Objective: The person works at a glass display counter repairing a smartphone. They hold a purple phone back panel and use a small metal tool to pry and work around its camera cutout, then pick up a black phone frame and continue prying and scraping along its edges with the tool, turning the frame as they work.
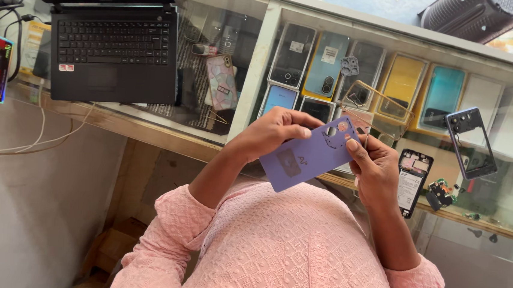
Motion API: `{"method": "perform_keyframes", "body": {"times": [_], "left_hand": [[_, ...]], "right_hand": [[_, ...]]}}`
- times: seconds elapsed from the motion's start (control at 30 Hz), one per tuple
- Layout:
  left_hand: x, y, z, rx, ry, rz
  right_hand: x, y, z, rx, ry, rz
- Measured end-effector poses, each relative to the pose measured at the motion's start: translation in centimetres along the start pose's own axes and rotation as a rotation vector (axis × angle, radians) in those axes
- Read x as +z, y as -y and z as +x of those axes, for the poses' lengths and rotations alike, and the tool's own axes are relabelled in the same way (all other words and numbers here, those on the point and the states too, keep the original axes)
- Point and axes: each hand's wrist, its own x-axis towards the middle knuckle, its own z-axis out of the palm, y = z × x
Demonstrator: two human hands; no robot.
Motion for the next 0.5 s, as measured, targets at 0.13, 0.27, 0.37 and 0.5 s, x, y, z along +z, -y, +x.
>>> {"method": "perform_keyframes", "body": {"times": [0.13,0.27,0.37,0.5], "left_hand": [[0.7,0.8,-0.1,-0.058,0.054,0.203],[1.6,1.1,-0.3,-0.103,0.024,0.435],[2.2,0.8,-0.4,-0.085,0.041,0.516],[3.3,0.6,-0.8,0.008,-0.015,0.506]], "right_hand": [[0.3,0.1,-0.2,0.039,-0.03,-0.115],[0.0,0.4,-0.6,-0.074,-0.05,-0.243],[-1.0,0.4,-0.9,0.062,-0.05,-0.194],[-1.2,-1.0,-1.1,-0.036,0.015,-0.344]]}}
